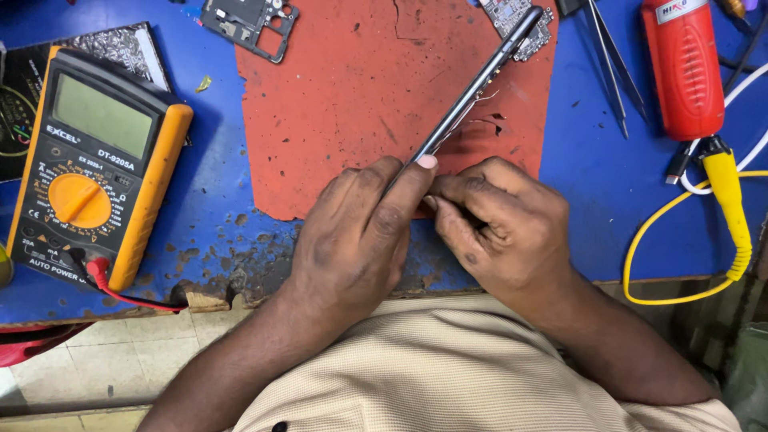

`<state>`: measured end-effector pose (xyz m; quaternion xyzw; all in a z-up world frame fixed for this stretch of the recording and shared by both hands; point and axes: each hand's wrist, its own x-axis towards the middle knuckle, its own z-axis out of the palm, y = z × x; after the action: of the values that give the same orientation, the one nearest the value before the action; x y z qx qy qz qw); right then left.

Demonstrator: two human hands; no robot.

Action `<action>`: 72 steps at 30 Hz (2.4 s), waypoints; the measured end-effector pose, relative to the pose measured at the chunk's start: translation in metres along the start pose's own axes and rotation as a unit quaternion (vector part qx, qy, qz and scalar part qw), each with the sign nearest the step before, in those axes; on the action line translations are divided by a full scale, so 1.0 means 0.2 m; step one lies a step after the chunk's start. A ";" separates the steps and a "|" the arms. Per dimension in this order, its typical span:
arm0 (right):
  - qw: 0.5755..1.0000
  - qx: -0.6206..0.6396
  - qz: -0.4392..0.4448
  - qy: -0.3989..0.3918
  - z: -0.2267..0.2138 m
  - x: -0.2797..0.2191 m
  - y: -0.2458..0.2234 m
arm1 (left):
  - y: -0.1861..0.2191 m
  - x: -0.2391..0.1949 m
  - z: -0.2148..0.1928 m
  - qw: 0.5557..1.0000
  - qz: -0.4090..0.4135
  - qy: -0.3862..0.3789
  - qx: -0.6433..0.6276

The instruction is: The person disassembles a smartphone using a metal prying tool and tweezers. They remove the back cover, disconnect ribbon cables, and lift the motherboard from the chassis. The person then repositions components and continues working on the internal assembly.

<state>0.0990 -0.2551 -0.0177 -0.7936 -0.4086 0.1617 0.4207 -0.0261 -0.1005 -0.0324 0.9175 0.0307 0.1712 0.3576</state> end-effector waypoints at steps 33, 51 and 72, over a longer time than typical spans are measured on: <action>0.999 0.026 0.045 0.002 -0.01 0.01 -0.01 | 0.01 0.01 0.01 1.000 -0.007 -0.005 -0.002; 0.999 -0.031 -0.004 -0.017 -0.01 0.05 -0.03 | 0.01 0.02 0.00 0.999 -0.022 0.001 -0.042; 0.989 -0.069 -0.011 -0.131 -0.10 0.18 -0.12 | 0.02 0.02 0.01 1.000 0.002 0.012 -0.007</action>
<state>0.1208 -0.2288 0.0169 -0.7883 -0.4793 0.2310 0.3092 -0.0220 -0.1038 -0.0289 0.9129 0.0315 0.1832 0.3635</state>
